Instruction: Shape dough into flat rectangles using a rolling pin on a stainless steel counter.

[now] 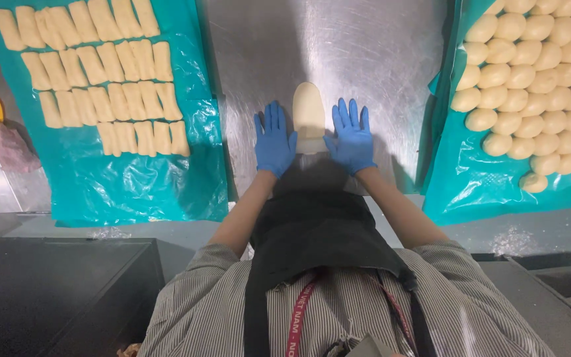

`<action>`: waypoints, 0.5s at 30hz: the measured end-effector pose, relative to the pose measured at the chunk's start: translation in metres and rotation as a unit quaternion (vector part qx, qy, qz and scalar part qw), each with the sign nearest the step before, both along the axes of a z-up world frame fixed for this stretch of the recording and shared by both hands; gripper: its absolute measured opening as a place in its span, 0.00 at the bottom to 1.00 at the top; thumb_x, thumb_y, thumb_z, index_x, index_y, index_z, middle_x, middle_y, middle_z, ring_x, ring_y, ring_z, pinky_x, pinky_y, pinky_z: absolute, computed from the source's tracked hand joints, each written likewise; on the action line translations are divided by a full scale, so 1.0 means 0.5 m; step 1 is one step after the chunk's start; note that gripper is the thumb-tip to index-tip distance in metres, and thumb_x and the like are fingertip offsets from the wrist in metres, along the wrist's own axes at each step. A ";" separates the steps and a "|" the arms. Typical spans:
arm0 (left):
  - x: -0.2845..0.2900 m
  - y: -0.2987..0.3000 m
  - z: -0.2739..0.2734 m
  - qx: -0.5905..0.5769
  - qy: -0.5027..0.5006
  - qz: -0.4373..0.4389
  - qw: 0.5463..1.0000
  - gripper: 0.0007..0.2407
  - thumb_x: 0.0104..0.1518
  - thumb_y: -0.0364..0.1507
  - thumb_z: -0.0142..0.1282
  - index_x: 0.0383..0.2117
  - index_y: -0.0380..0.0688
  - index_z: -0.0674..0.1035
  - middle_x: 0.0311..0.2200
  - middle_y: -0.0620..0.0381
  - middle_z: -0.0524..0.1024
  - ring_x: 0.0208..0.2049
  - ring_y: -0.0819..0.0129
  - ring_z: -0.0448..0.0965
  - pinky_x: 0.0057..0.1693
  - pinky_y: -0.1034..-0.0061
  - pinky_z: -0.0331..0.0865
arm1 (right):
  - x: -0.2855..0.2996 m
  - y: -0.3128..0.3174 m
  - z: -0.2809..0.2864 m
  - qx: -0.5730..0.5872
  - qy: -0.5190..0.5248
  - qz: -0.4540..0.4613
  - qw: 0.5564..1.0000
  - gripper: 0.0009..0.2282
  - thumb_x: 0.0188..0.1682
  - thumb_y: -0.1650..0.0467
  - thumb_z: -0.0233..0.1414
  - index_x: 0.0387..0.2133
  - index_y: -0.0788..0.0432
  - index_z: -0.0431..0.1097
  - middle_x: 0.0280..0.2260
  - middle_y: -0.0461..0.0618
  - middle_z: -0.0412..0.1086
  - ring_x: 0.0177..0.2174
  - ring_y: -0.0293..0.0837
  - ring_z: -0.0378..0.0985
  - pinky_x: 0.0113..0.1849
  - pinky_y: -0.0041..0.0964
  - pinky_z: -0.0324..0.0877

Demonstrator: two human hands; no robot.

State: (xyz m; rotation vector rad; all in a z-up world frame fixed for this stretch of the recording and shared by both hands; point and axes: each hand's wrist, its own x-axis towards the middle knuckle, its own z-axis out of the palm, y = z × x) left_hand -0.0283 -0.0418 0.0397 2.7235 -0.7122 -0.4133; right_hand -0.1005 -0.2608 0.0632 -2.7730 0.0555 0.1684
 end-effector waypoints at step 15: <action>-0.213 0.121 -0.141 -0.109 -0.021 -0.070 0.991 0.24 0.61 0.37 0.57 0.63 0.44 0.70 0.65 0.49 0.64 0.67 0.47 0.62 0.72 0.50 0.52 | -0.208 0.003 -0.110 -0.064 -0.040 0.066 0.995 0.31 0.50 0.56 0.57 0.67 0.48 0.59 0.64 0.46 0.60 0.64 0.48 0.59 0.62 0.59 0.54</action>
